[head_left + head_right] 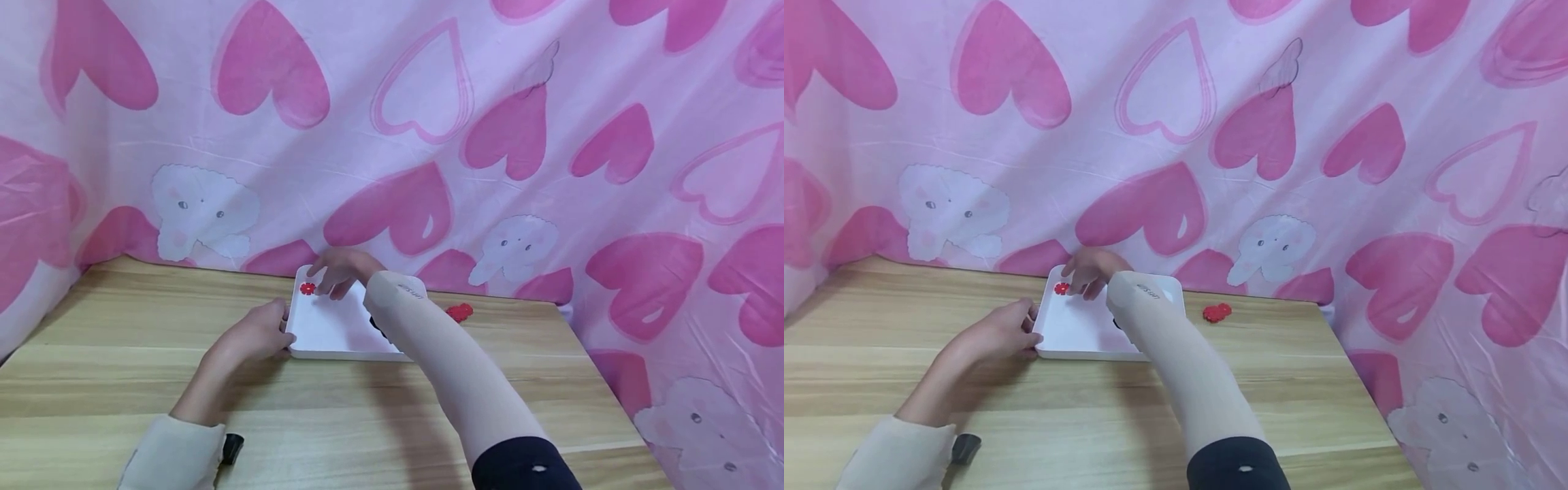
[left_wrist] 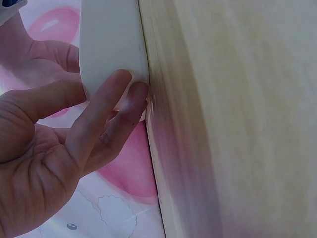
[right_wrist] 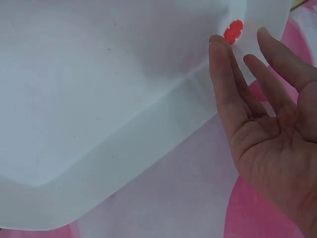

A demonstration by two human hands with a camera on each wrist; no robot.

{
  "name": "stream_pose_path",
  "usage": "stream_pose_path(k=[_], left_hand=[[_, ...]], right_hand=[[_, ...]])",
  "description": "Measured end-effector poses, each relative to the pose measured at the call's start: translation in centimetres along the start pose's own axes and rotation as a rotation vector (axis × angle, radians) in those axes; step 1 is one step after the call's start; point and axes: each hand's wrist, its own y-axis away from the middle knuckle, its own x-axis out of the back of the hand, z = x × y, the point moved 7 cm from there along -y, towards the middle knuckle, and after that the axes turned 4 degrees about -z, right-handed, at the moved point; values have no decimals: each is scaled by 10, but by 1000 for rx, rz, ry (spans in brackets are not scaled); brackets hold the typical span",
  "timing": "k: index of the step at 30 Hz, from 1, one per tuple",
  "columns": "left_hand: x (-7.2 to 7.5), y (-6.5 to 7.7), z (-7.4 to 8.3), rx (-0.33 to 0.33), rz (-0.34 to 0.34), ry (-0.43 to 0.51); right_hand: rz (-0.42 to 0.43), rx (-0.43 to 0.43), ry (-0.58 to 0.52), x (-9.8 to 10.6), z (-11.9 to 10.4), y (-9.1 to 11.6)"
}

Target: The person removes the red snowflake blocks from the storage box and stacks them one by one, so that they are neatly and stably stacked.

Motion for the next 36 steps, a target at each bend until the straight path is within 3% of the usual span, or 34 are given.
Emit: stream_pose_path(k=[8,14,21,24,30,36], left_hand=[[1,0,2,-4,1,6],[3,0,4,-18,6,5],[0,-2,4,-35,3,21],[0,-2,3,-33,9,20],[0,-2,0,-21,5,13],[-1,0,0,-15,2,13]], right_hand=[[-51,-76,150,-8,3,-13],[-13,-12,281,-8,-4,-12],[-52,6,448,-16,-9,-7],[-7,29,508,-13,-12,-8],[143,117,432,-8,-11,-8],[156,139,448,-15,-4,-9]])
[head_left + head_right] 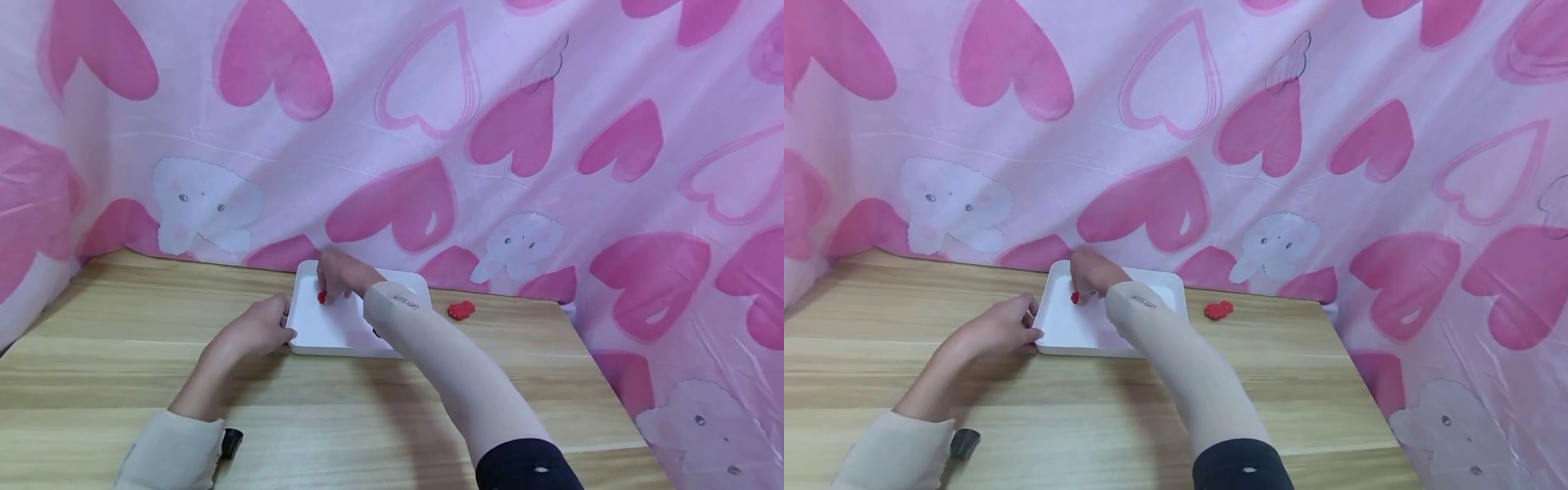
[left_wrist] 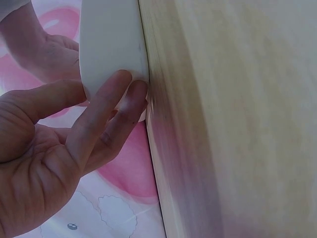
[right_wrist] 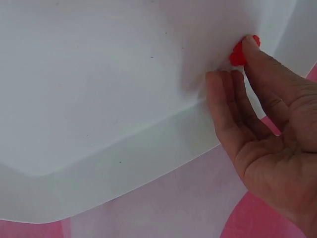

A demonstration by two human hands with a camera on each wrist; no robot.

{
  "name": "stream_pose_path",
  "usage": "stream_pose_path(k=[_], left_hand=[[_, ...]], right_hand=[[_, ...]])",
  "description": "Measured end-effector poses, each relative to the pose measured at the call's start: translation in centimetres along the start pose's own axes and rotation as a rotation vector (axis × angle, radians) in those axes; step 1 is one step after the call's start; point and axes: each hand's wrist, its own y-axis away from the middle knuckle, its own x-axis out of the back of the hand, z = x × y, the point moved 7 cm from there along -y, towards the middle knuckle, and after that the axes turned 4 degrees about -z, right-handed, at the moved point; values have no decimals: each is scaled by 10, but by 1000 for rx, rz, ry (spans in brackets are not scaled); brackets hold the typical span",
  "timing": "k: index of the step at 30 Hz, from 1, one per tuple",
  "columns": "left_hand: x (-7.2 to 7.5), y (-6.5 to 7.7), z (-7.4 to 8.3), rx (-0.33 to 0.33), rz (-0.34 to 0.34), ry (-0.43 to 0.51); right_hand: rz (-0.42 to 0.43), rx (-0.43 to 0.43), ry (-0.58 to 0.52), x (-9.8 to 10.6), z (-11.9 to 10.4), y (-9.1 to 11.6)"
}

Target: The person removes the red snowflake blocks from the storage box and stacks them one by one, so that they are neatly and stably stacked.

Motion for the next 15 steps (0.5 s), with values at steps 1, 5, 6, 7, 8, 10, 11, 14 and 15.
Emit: stream_pose_path(k=[1,5,6,7,8,10,11,14,15], left_hand=[[0,0,1,1,-2,-1],[0,0,2,4,-3,-10],[0,0,2,5,-4,-10],[0,0,2,7,-5,-11],[0,0,2,9,-4,-12],[0,0,2,11,-4,-11],[0,0,2,13,-5,-8],[0,0,1,18,-4,-4],[-1,0,0,21,-5,-1]], right_hand=[[5,-7,5,0,1,0],[-4,-37,11,0,4,2],[-14,-44,-1,0,5,1],[-25,-56,-17,0,6,1],[-33,-67,-42,0,7,1],[-45,-100,-96,0,10,0],[-51,-117,-127,0,12,-1],[-56,-159,-195,1,17,-2],[-58,-168,-210,2,18,-2]])
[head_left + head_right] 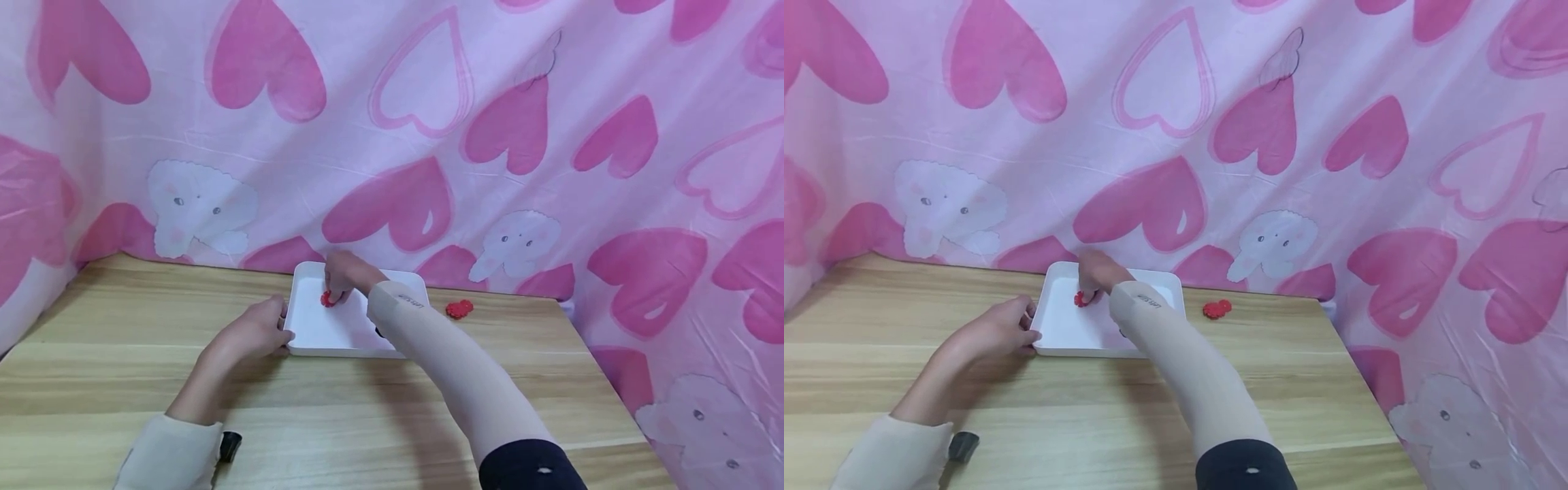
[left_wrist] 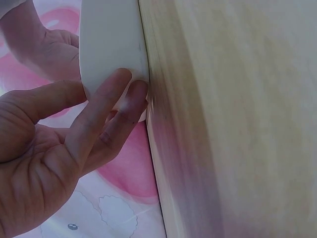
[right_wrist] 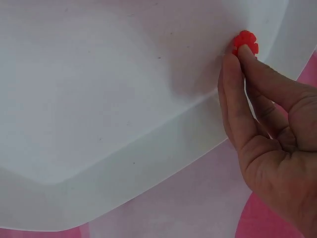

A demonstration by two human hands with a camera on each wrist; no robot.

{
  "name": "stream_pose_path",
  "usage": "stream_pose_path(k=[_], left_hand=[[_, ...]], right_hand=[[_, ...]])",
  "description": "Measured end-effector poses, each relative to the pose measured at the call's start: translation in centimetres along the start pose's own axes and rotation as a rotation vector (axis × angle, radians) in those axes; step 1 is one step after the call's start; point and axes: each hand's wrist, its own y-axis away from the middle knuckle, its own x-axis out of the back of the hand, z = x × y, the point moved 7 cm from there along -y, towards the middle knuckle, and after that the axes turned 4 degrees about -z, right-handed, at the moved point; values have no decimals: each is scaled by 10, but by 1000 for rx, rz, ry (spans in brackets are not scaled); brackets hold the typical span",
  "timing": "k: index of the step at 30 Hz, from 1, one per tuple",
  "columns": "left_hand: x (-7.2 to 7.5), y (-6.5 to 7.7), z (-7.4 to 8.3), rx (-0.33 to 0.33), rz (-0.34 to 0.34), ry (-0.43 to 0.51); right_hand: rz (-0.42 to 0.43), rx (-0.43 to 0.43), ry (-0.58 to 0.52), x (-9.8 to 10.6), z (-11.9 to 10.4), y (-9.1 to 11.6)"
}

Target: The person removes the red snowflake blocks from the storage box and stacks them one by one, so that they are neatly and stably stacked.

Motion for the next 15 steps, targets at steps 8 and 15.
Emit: stream_pose_path(k=[8,15], left_hand=[[-1,0,-2,12,0,3],[0,0,0,2,5,9]], right_hand=[[18,1,-58,8,10,7],[38,24,-69,21,19,18]])
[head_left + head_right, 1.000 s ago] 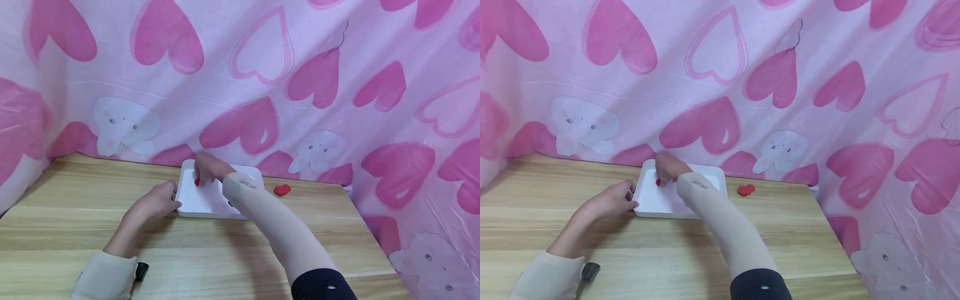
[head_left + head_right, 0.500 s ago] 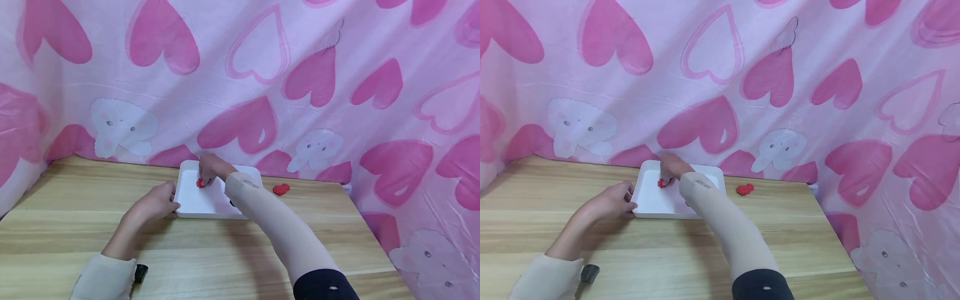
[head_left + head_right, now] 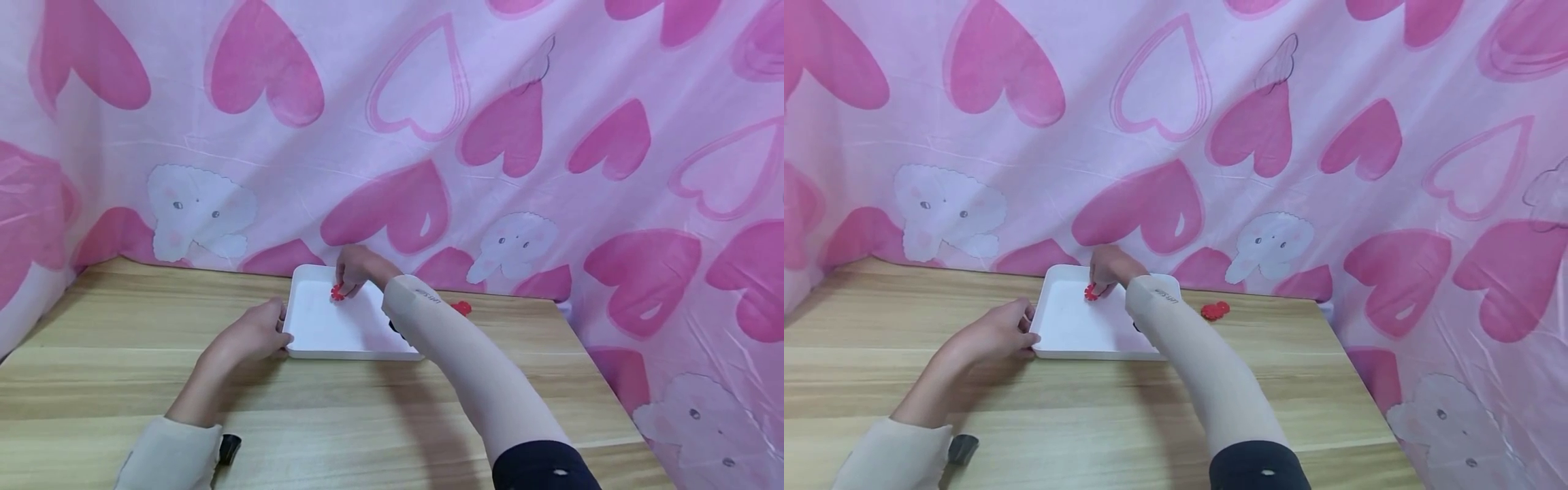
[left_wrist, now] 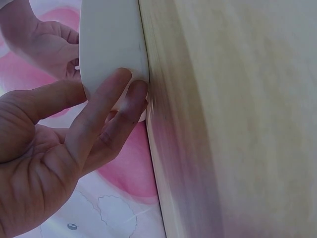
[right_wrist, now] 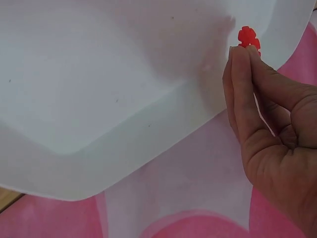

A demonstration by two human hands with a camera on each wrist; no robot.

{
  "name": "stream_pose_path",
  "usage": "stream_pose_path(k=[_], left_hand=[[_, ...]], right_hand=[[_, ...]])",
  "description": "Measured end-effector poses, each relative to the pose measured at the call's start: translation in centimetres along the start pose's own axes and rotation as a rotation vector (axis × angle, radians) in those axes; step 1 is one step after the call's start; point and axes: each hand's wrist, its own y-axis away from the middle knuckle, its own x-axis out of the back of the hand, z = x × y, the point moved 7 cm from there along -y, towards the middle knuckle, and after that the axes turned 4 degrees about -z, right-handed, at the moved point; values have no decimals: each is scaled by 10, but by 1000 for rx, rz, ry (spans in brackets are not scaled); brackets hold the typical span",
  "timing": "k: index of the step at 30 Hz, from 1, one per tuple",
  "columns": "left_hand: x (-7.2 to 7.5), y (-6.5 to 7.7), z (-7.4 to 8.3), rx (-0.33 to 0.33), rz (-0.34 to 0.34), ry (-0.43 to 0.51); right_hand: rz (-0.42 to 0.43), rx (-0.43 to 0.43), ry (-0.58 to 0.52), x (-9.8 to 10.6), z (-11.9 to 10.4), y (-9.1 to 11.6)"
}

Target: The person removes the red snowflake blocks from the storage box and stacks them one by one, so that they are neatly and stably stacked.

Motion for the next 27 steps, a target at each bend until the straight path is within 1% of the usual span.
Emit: stream_pose_path(k=[4,9,19,27], left_hand=[[0,1,0,-14,2,13],[0,1,1,-10,4,14],[0,1,1,-12,7,21],[0,0,0,-13,4,27]], right_hand=[[17,8,-10,7,6,7],[36,7,3,16,16,11],[48,-12,-95,35,46,25],[15,-26,-150,49,77,32]])
